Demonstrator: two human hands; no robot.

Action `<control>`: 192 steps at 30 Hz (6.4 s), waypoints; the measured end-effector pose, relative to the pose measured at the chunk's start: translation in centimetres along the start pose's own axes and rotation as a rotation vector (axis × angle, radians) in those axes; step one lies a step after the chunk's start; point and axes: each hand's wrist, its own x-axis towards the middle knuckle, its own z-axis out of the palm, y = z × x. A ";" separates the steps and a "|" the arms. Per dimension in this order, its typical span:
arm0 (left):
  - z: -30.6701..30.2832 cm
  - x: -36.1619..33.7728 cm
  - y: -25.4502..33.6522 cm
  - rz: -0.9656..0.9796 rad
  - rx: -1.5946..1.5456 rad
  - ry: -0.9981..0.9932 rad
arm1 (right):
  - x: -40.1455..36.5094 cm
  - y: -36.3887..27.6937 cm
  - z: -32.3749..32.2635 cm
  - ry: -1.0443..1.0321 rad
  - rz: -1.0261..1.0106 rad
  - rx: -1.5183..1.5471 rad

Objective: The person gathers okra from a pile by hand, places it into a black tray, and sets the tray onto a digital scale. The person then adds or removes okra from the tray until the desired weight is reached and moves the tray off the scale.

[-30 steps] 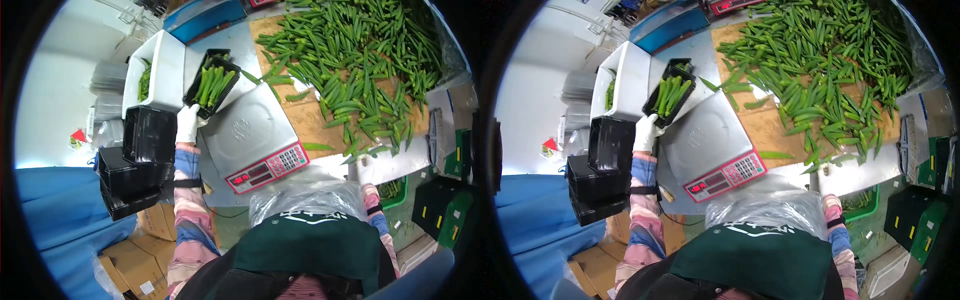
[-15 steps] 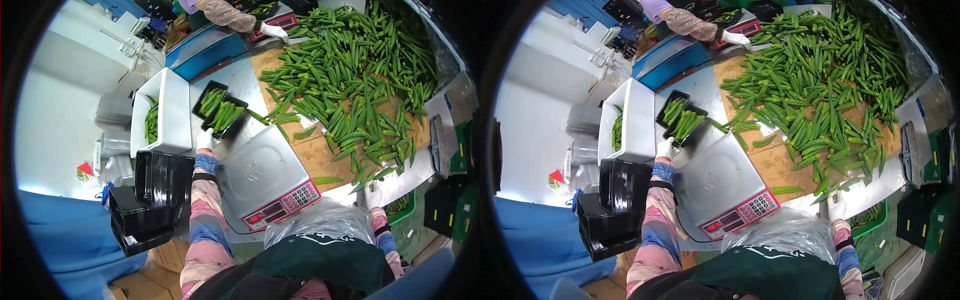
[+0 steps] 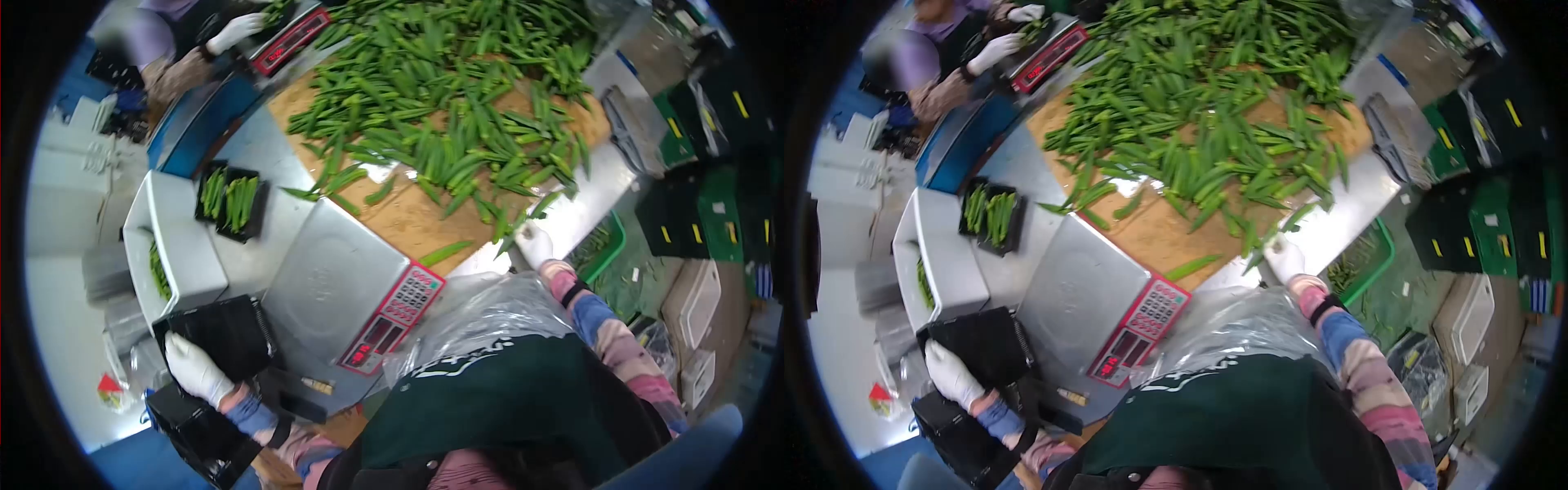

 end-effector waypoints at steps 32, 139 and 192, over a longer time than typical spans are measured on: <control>-1.1 -20.6 17.6 0.460 -0.581 -0.353 | 5.7 14.2 -17.9 0.394 0.113 0.032; 9.5 -27.4 54.2 0.396 -0.916 -0.936 | 18.8 1.0 -14.5 0.159 -0.599 -0.406; 2.8 -26.9 41.1 -0.554 -1.704 -1.612 | 15.1 -5.4 -10.0 -0.297 -0.366 0.058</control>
